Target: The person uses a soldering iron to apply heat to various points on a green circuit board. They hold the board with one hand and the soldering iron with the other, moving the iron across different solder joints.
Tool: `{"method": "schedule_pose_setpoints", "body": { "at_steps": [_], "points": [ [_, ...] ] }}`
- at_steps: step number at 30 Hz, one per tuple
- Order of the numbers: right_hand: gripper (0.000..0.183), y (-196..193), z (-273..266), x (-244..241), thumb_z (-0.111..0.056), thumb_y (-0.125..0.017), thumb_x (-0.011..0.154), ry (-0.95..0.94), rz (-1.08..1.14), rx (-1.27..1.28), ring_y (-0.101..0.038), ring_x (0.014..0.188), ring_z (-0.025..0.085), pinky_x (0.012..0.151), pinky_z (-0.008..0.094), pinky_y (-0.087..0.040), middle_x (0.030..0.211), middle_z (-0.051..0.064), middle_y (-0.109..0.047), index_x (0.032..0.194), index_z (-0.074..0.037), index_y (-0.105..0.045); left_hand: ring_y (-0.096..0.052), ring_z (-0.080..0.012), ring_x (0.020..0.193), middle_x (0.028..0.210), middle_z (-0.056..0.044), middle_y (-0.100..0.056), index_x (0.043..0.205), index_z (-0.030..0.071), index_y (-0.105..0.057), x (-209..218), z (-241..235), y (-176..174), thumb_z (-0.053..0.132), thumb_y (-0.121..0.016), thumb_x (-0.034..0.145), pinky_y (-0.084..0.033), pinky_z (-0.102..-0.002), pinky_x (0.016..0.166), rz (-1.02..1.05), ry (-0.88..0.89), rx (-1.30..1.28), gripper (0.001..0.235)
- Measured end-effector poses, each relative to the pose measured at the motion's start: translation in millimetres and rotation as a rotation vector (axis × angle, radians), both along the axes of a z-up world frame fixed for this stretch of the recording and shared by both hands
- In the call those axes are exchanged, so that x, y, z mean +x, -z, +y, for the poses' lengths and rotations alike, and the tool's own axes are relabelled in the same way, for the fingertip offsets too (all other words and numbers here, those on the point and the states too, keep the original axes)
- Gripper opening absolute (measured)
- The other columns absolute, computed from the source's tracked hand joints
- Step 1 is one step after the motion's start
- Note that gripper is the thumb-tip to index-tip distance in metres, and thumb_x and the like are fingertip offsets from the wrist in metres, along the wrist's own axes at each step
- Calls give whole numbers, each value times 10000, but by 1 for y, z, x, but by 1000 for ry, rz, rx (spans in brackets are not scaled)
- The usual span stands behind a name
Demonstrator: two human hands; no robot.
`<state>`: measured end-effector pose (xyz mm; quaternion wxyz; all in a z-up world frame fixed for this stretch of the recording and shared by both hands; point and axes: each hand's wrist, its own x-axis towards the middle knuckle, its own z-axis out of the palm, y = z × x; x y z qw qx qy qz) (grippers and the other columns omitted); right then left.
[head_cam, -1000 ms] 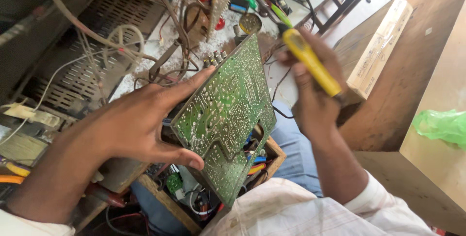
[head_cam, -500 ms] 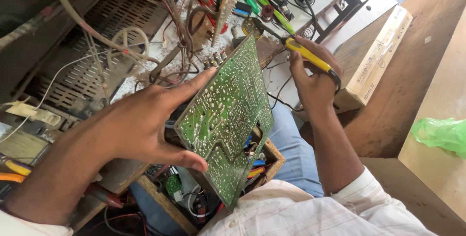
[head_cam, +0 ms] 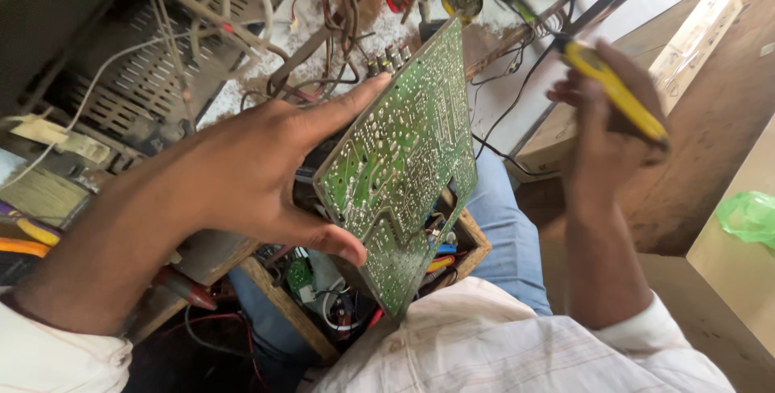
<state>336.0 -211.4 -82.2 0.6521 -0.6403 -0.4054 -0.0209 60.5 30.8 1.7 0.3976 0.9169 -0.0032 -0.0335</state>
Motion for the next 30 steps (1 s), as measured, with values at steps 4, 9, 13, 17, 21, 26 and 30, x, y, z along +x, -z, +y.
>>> {"method": "schedule_pose_setpoints", "body": {
  "at_steps": [4,9,13,17,21,26,30],
  "points": [
    [372,9,-46,-25,-301,-676,1107,-37,-166,107,-735,876,208,764,342,-653,1072,125,-655,1317,-2,-603,-656,-189,367,591,-68,-697,1565,-10,-186,3,-2,-4,666,-846,536,-522,-353,435,-76,16,-49,1397],
    [331,19,-92,-80,-341,-713,1062,-298,-90,28,-724,818,218,698,333,-627,1034,147,-692,1243,-77,-630,-585,-216,277,414,-75,-541,1617,74,-163,5,-3,-7,646,-898,492,-456,-367,362,56,-35,-14,1461],
    [290,25,-106,-85,-274,-681,1020,-431,-247,-88,-718,831,241,703,338,-585,997,157,-667,1203,-58,-614,-532,-174,221,374,-27,-462,1624,60,-141,7,-6,-7,641,-884,521,-422,-315,292,52,-4,-49,1451],
    [290,35,-100,-80,-231,-670,1011,-469,-169,10,-725,803,219,655,306,-587,968,128,-670,1232,-59,-595,-470,-190,197,353,-24,-396,1606,70,-138,10,-7,-6,628,-898,499,-339,-340,248,75,5,-32,1454],
    [285,34,-98,-79,-208,-671,990,-499,-193,3,-698,801,252,710,372,-583,972,153,-662,1217,-53,-597,-461,-211,225,358,-24,-398,1583,66,-162,11,-6,-5,606,-915,467,-328,-353,235,49,-6,-24,1451],
    [273,31,-98,-78,-210,-679,987,-494,-185,-29,-705,804,262,669,340,-580,987,150,-667,1213,-77,-605,-497,-129,238,453,38,-501,1602,7,-177,5,-1,2,608,-898,565,-374,-303,277,-89,44,-57,1399],
    [280,26,-100,-80,-239,-684,1001,-469,-181,-79,-718,840,247,689,338,-598,1016,132,-677,1231,-96,-614,-451,-154,241,443,-8,-444,1619,-10,-157,7,0,6,597,-882,605,-360,-312,271,-133,91,-27,1386]
  ]
}}
